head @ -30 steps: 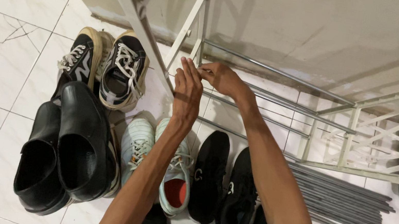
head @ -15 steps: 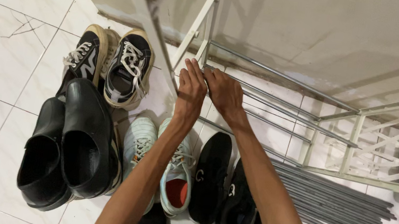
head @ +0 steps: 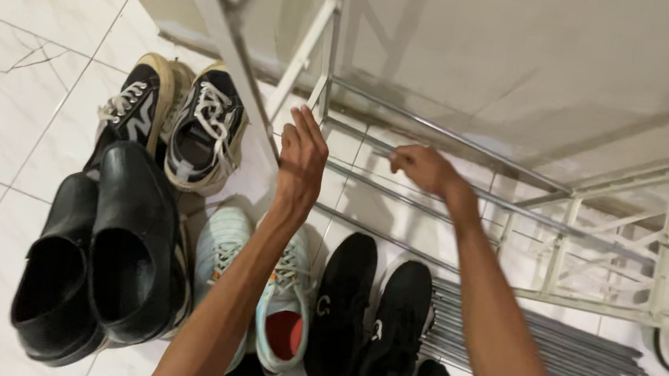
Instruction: The person assembles a white plastic shoe rack by inserting metal rods into the frame slots. They repeatedly pick up rods from a pile on the floor and slide them into the rack structure, working on multiple levels.
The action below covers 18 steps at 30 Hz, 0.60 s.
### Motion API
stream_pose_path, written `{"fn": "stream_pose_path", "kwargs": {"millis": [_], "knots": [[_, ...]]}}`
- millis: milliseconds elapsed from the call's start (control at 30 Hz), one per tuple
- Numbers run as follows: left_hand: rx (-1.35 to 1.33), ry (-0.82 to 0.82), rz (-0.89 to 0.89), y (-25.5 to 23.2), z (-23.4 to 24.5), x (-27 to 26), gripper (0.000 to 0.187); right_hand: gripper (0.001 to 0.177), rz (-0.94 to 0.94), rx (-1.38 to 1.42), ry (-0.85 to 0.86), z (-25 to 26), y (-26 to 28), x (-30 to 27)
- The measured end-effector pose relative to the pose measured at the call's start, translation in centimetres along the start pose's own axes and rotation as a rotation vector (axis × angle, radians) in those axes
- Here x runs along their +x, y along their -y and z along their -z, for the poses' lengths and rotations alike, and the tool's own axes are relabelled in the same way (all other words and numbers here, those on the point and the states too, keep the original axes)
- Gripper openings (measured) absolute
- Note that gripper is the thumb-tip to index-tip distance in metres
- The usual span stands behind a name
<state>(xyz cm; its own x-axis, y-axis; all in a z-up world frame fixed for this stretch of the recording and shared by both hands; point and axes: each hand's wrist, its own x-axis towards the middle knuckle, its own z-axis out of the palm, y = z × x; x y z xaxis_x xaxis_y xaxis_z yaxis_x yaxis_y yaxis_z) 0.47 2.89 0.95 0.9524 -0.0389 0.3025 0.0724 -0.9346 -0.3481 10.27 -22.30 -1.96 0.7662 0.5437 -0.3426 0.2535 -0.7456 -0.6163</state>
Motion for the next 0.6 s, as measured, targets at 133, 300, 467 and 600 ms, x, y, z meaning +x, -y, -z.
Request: {"fn": "stream_pose_path", "kwargs": {"millis": [133,300,467,600], "knots": [[-0.145,0.004,0.018,-0.4,0.5,0.2,0.073,0.04,-0.053,-0.052,-0.13,-0.7,5.8,-2.3],[-0.407,-0.189,-0.104,-0.1,1.4,0.0,0.074,0.035,-0.008,-0.031,-0.167,1.2,10.3,-3.1],[-0.819,-0.258,-0.203,-1.0,1.6,-1.1,0.04,0.026,0.28,-0.017,-0.313,-0.2,10.6,-3.5],[-0.764,-0.057,-0.215,-0.5,0.9,-2.4,0.033,0.027,0.254,-0.047,-0.334,-0.6,10.6,-4.6]]}}
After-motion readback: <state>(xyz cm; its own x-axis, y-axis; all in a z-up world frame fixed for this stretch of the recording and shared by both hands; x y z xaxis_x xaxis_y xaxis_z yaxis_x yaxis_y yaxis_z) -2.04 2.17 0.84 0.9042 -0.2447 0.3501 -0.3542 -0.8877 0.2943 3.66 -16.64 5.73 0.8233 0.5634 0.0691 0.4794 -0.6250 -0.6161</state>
